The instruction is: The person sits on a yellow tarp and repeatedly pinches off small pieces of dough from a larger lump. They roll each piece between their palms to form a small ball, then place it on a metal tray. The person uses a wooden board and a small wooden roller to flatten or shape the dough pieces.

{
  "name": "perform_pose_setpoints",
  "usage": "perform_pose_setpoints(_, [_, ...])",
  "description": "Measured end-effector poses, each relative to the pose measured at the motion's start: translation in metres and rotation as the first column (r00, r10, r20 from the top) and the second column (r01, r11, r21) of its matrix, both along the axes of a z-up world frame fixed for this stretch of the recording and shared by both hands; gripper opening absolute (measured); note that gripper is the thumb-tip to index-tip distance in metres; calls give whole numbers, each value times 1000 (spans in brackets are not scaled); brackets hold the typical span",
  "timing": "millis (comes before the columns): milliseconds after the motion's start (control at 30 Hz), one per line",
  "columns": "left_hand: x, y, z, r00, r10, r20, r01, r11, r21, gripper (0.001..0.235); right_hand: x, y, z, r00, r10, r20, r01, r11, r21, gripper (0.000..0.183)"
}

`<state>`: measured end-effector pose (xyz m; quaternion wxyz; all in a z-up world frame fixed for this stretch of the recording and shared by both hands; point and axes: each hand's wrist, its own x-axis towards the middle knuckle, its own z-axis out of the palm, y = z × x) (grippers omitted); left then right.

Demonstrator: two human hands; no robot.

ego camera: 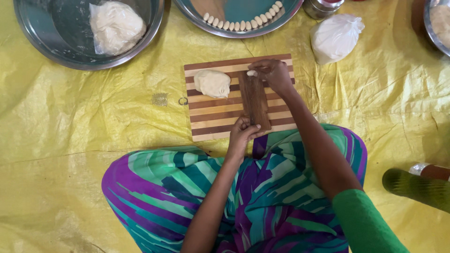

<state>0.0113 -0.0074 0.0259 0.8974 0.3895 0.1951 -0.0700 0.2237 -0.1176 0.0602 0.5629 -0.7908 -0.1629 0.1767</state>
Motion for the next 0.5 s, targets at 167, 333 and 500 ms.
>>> perform_pose_setpoints(167, [-2, -1, -2, 1000, 22, 16, -22, 1000, -9, 18, 8, 7, -5, 992, -23, 127, 31, 997, -68, 21])
perform_pose_setpoints(333, [-3, -2, -11, 1000, 9, -8, -9, 1000, 18, 21, 13, 7, 4, 877, -347, -331, 360, 933, -23, 24])
perform_pose_setpoints(500, [-9, -11, -34, 995, 10, -103, 13, 974, 226, 31, 51, -16, 6, 927, -289, -240, 367, 835, 409, 24])
